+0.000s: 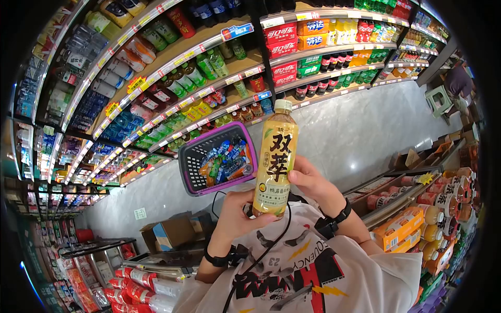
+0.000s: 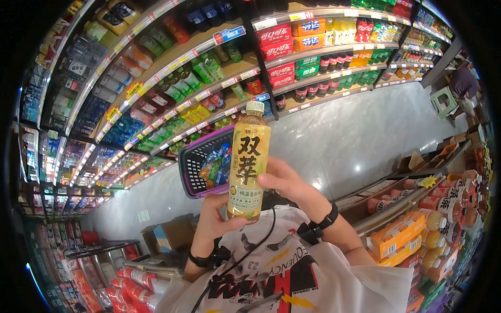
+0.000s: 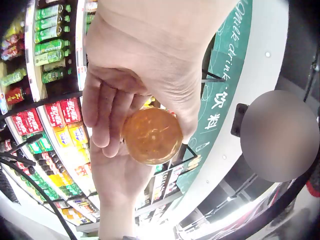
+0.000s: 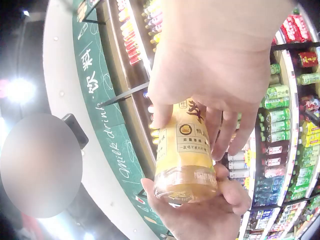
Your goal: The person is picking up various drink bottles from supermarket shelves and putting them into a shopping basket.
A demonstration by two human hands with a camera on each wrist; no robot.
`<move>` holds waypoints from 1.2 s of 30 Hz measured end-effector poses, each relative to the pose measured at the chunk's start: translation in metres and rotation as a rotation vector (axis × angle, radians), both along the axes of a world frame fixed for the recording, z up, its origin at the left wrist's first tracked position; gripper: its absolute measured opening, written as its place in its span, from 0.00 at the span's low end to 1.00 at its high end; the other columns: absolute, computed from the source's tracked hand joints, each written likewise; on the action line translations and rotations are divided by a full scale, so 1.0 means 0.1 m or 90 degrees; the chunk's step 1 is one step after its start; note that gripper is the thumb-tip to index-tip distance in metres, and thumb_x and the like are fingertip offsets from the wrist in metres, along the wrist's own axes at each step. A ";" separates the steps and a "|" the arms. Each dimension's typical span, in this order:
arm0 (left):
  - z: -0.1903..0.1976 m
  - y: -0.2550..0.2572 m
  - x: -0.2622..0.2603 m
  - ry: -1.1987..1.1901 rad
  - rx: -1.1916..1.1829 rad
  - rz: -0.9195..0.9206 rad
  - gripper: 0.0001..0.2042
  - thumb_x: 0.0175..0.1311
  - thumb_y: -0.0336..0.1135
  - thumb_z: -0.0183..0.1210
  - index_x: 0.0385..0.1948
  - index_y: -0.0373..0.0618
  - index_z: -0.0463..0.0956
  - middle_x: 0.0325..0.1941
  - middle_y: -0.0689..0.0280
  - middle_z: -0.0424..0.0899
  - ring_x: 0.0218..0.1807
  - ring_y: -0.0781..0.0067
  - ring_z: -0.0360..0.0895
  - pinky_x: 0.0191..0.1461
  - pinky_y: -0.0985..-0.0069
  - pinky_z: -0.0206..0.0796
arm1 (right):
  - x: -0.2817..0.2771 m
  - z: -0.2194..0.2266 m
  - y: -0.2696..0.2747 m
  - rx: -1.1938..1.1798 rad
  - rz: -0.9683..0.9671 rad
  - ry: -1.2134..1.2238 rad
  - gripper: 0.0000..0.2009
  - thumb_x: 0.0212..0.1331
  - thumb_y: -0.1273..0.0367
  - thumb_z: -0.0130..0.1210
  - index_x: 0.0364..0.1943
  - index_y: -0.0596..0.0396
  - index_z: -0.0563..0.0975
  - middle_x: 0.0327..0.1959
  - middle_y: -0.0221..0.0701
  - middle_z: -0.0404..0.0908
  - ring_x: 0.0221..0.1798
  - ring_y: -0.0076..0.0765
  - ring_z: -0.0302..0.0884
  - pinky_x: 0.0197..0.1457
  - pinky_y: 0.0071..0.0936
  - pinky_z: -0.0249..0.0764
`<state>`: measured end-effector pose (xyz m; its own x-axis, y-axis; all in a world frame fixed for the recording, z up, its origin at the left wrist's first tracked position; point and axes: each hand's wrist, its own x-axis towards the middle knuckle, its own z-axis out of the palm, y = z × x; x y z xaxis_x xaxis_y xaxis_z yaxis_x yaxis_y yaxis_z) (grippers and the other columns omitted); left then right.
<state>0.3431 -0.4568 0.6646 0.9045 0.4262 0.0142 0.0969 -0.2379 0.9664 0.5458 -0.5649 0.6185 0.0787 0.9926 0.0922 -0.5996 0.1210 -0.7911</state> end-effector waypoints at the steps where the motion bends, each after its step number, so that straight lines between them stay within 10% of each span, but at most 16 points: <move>1: 0.01 -0.01 -0.02 0.002 -0.001 0.005 0.16 0.49 0.39 0.76 0.37 0.43 0.87 0.28 0.68 0.87 0.24 0.83 0.75 0.29 0.82 0.64 | -0.01 -0.02 0.01 -0.001 0.005 0.002 0.34 0.66 0.52 0.60 0.67 0.63 0.68 0.64 0.38 0.76 0.67 0.34 0.72 0.70 0.36 0.67; 22: 0.08 0.16 -0.29 -0.003 0.183 0.029 0.20 0.45 0.42 0.78 0.37 0.41 0.84 0.26 0.68 0.85 0.21 0.75 0.78 0.30 0.78 0.70 | -0.23 0.08 0.19 0.071 0.090 -0.009 0.48 0.64 0.46 0.60 0.78 0.60 0.49 0.68 0.47 0.70 0.73 0.45 0.67 0.76 0.45 0.61; 28: 0.05 0.11 -0.30 0.039 0.160 0.054 0.21 0.45 0.44 0.77 0.37 0.42 0.83 0.25 0.66 0.84 0.22 0.71 0.80 0.30 0.75 0.70 | -0.22 0.01 0.20 0.041 0.077 0.016 0.36 0.65 0.57 0.63 0.71 0.59 0.61 0.67 0.40 0.73 0.69 0.39 0.72 0.72 0.41 0.68; 36: 0.02 0.10 -0.34 0.082 0.206 -0.038 0.23 0.51 0.51 0.74 0.37 0.41 0.82 0.31 0.60 0.86 0.33 0.56 0.85 0.36 0.67 0.73 | -0.23 0.02 0.22 0.004 0.027 -0.028 0.41 0.56 0.48 0.69 0.65 0.60 0.66 0.57 0.43 0.81 0.60 0.45 0.82 0.62 0.43 0.79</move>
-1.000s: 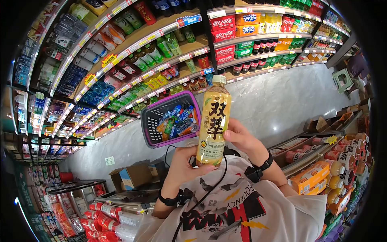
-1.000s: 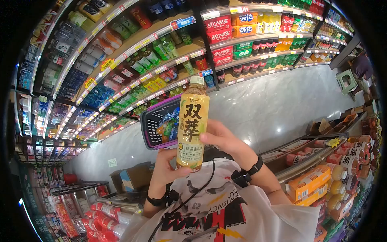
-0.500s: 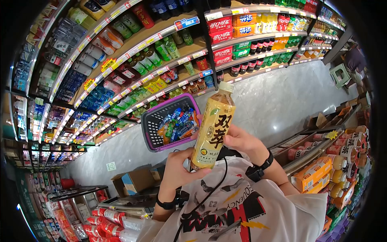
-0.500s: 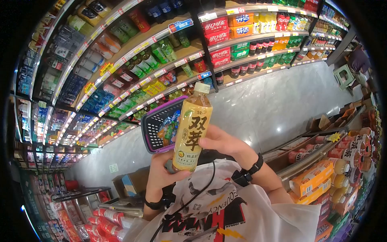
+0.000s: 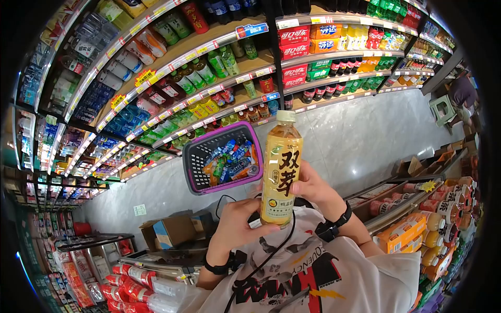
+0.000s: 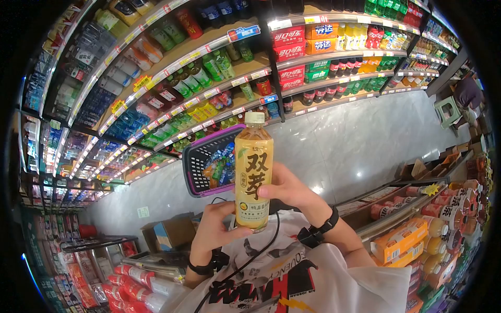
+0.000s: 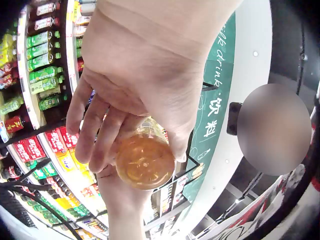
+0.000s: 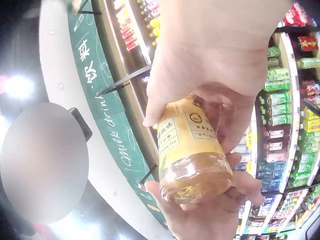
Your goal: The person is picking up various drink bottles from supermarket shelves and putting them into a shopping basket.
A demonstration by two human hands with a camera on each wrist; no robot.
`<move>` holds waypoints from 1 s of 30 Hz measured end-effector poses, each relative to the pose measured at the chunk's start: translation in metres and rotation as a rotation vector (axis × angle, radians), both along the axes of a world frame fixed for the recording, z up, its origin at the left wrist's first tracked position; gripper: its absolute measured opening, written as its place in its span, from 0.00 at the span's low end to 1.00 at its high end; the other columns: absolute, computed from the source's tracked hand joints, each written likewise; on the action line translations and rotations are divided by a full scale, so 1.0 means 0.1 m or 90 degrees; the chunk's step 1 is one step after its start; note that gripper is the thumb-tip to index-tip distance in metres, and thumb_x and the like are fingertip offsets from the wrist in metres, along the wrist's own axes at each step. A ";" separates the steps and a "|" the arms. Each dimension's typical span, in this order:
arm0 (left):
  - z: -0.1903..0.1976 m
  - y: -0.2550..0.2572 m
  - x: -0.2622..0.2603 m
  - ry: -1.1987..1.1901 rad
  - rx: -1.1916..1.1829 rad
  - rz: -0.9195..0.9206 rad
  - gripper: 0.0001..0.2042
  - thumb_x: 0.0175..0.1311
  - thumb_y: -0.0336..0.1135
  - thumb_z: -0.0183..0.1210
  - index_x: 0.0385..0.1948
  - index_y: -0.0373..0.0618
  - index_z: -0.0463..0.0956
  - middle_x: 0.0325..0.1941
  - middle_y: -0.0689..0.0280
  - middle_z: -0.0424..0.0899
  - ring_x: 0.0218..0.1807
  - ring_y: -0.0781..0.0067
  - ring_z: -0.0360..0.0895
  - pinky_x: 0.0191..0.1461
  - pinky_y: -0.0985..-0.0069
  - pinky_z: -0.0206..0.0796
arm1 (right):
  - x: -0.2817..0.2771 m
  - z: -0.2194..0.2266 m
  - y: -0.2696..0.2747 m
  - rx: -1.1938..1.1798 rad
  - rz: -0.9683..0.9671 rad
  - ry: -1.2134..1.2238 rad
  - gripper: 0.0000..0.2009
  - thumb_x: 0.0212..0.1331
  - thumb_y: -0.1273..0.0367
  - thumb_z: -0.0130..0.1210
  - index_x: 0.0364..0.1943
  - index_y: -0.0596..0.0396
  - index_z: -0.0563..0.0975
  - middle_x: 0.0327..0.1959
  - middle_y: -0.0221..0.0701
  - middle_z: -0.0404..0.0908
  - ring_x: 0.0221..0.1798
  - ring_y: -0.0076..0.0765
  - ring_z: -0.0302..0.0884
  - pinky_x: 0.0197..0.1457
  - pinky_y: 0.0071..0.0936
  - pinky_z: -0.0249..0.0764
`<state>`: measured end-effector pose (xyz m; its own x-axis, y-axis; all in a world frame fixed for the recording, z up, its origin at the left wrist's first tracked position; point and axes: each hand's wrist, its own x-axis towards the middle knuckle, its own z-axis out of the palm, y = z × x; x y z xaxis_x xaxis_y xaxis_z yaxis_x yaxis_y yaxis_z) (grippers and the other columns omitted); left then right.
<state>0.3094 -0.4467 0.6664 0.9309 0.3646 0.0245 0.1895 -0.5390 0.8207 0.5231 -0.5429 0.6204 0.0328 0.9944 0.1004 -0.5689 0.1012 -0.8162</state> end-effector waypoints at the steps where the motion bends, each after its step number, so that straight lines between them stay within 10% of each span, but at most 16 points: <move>1: 0.01 0.00 0.01 0.000 -0.002 -0.002 0.23 0.51 0.51 0.74 0.37 0.41 0.82 0.31 0.60 0.86 0.33 0.56 0.85 0.36 0.67 0.73 | 0.01 0.00 -0.02 -0.028 -0.010 -0.011 0.41 0.54 0.47 0.70 0.64 0.61 0.68 0.56 0.42 0.82 0.59 0.44 0.82 0.61 0.43 0.79; 13: -0.02 0.20 0.12 0.060 -0.088 -0.011 0.14 0.65 0.39 0.65 0.46 0.41 0.79 0.41 0.59 0.85 0.42 0.60 0.83 0.48 0.69 0.73 | 0.16 -0.02 -0.11 -0.052 0.018 -0.072 0.36 0.64 0.51 0.64 0.68 0.62 0.67 0.63 0.38 0.77 0.66 0.37 0.74 0.70 0.39 0.69; 19: -0.05 0.20 0.13 -0.089 -0.224 0.073 0.31 0.65 0.28 0.64 0.70 0.43 0.59 0.39 0.64 0.78 0.42 0.73 0.78 0.52 0.73 0.71 | 0.08 -0.18 -0.06 -0.104 -0.012 -0.076 0.31 0.72 0.52 0.55 0.69 0.60 0.67 0.63 0.37 0.77 0.65 0.34 0.74 0.69 0.39 0.69; 30: -0.22 0.15 0.10 -0.038 -0.251 0.140 0.38 0.68 0.45 0.64 0.74 0.41 0.52 0.58 0.53 0.80 0.60 0.59 0.79 0.63 0.66 0.69 | 0.06 -0.04 -0.09 -0.126 0.002 -0.066 0.38 0.73 0.43 0.44 0.72 0.63 0.64 0.56 0.43 0.80 0.55 0.39 0.80 0.49 0.34 0.82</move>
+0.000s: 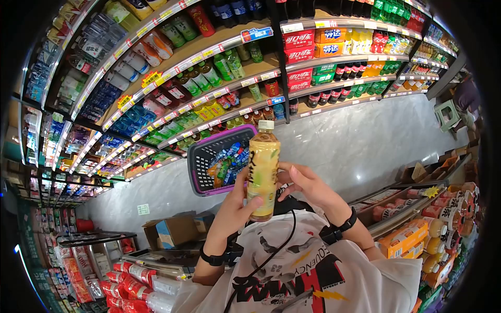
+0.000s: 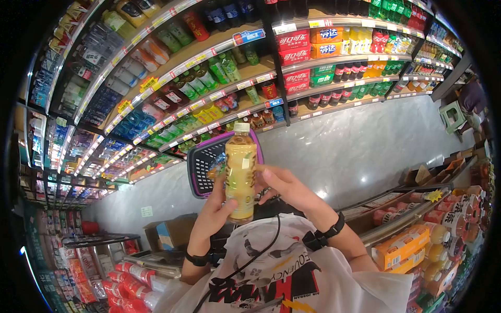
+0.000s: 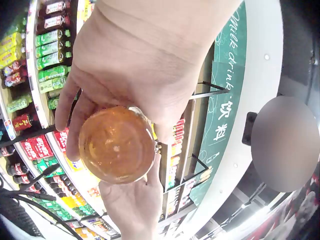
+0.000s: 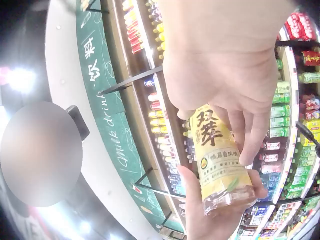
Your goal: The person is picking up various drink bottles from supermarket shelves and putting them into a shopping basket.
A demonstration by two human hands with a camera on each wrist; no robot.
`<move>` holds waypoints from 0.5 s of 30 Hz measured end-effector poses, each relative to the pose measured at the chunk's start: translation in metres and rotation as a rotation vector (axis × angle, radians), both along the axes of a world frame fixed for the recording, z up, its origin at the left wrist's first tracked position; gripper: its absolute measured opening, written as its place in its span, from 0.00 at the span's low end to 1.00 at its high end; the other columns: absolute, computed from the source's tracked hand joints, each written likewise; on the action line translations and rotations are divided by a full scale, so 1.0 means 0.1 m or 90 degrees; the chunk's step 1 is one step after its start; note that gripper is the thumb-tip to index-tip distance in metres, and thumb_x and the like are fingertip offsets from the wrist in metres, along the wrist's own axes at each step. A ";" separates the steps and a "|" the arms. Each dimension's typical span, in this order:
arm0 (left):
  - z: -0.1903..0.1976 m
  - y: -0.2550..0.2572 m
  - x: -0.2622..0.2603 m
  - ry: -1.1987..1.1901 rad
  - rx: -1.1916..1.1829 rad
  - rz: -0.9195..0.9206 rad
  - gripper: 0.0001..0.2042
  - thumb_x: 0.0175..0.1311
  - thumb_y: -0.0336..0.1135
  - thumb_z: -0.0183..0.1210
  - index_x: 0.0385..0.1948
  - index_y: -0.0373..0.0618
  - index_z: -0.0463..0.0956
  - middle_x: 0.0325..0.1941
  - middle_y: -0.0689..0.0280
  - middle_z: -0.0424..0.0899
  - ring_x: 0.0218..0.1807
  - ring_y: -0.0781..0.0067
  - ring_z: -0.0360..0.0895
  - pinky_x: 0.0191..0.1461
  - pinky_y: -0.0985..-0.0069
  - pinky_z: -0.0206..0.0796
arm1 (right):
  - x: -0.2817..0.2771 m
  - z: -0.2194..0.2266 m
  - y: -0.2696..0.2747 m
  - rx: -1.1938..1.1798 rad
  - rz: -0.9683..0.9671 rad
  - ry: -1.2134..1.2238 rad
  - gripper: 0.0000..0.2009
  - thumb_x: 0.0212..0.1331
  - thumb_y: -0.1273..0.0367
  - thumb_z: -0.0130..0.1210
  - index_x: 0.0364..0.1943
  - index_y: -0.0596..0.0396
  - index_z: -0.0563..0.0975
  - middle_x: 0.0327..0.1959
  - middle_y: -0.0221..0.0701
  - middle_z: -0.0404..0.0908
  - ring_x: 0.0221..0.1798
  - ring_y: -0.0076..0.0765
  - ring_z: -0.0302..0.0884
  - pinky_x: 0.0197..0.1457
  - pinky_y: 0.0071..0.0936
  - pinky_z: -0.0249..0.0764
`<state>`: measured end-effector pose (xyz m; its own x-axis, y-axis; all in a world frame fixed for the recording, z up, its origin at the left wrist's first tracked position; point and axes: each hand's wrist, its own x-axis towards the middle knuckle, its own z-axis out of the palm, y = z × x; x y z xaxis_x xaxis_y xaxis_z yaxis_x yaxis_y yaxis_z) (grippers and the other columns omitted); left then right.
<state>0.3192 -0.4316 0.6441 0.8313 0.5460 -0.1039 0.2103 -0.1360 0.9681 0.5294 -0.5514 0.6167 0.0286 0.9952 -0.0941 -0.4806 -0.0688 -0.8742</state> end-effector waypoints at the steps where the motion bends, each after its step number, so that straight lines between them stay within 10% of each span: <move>1: 0.01 0.00 0.00 0.016 -0.010 -0.008 0.40 0.67 0.45 0.65 0.74 0.41 0.51 0.59 0.52 0.79 0.61 0.59 0.79 0.63 0.66 0.69 | 0.00 0.01 -0.02 -0.002 0.000 -0.002 0.38 0.73 0.43 0.44 0.72 0.63 0.64 0.56 0.43 0.80 0.55 0.39 0.80 0.49 0.34 0.82; 15: -0.20 -0.09 -0.08 0.023 -0.101 0.032 0.40 0.67 0.39 0.65 0.75 0.39 0.49 0.64 0.57 0.75 0.63 0.66 0.74 0.65 0.69 0.67 | 0.00 0.02 -0.08 -0.002 0.027 -0.082 0.30 0.76 0.54 0.49 0.71 0.62 0.67 0.54 0.38 0.81 0.48 0.30 0.82 0.46 0.28 0.81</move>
<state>0.3110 -0.4402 0.6244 0.7977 0.5609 -0.2218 0.2480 0.0302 0.9683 0.5293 -0.5596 0.6188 -0.0021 0.9954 -0.0958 -0.3612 -0.0901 -0.9281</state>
